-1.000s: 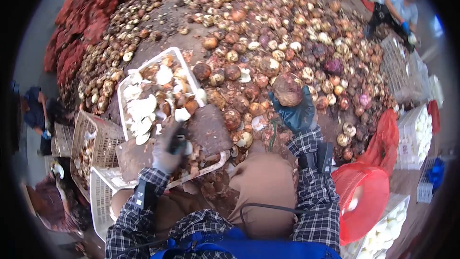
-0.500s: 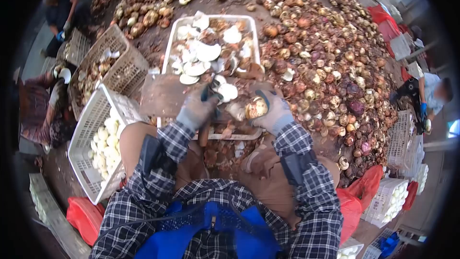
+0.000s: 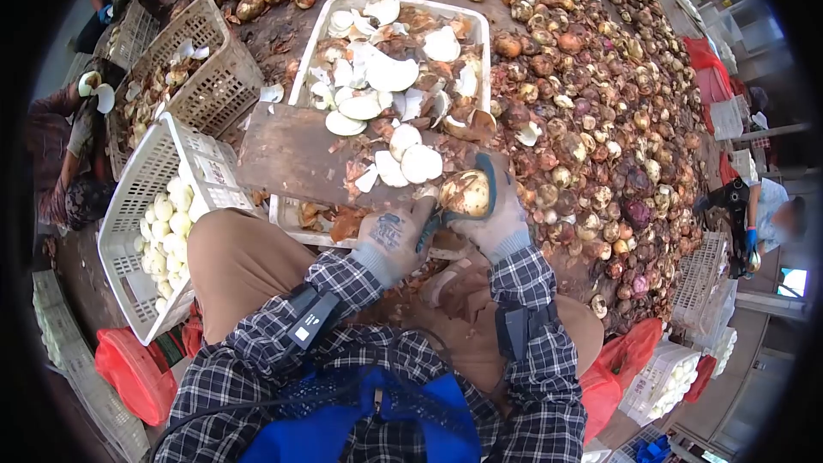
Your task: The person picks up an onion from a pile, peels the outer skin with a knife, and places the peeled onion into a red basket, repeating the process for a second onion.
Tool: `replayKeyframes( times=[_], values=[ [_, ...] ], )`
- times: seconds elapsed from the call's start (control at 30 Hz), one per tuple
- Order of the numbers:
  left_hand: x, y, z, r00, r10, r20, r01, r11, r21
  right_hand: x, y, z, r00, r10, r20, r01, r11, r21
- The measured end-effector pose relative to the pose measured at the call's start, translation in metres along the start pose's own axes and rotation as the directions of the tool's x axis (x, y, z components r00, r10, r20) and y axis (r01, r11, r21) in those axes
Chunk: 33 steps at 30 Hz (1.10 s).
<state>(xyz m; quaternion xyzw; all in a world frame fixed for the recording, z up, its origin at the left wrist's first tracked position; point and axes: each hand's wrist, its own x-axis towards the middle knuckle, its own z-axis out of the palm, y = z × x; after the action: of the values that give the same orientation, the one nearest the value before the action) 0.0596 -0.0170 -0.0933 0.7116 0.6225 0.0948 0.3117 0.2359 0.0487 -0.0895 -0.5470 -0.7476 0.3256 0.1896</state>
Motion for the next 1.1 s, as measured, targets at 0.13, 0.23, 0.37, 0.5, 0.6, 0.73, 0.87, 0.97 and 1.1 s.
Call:
replayKeyframes(
  times=[0.13, 0.23, 0.37, 0.5, 0.6, 0.73, 0.87, 0.97, 1.1],
  values=[
    [0.003, 0.002, -0.009, 0.999, 0.000, 0.053, -0.002, 0.999, 0.037, 0.006, -0.008, -0.001, 1.000, 0.014, 0.010, -0.013, 0.996, -0.089],
    [0.003, 0.001, -0.007, 1.000, 0.007, 0.013, -0.008, 0.998, 0.059, 0.006, -0.008, 0.001, 1.000, 0.026, 0.016, -0.023, 0.988, -0.152],
    [0.002, 0.002, -0.008, 0.999, 0.026, -0.024, -0.024, 0.995, 0.102, 0.006, -0.012, 0.001, 0.999, 0.021, 0.024, -0.016, 0.981, -0.194],
    [0.005, -0.001, -0.005, 1.000, 0.026, 0.001, -0.026, 0.996, 0.085, 0.006, -0.014, 0.000, 1.000, -0.015, 0.025, 0.020, 0.974, -0.227],
    [0.007, 0.001, -0.012, 0.998, 0.002, 0.059, -0.007, 0.997, 0.072, 0.005, -0.007, 0.004, 0.999, 0.052, 0.016, -0.046, 0.964, -0.263],
    [0.010, 0.003, -0.014, 0.994, -0.016, 0.107, 0.009, 0.998, 0.064, 0.006, -0.010, 0.004, 0.998, 0.062, 0.023, -0.054, 0.963, -0.263],
    [0.017, 0.000, -0.019, 0.988, -0.005, 0.156, -0.009, 0.996, 0.087, 0.006, -0.009, 0.008, 0.998, 0.062, -0.002, -0.061, 0.964, -0.258],
    [0.023, 0.002, -0.022, 0.980, -0.002, 0.198, -0.025, 0.991, 0.131, 0.003, -0.003, 0.009, 0.999, 0.033, -0.004, -0.033, 0.963, -0.267],
    [0.035, 0.004, -0.025, 0.968, -0.061, 0.242, 0.034, 0.993, 0.114, 0.001, -0.001, 0.018, 0.998, 0.037, -0.049, -0.052, 0.927, -0.372]
  ],
)
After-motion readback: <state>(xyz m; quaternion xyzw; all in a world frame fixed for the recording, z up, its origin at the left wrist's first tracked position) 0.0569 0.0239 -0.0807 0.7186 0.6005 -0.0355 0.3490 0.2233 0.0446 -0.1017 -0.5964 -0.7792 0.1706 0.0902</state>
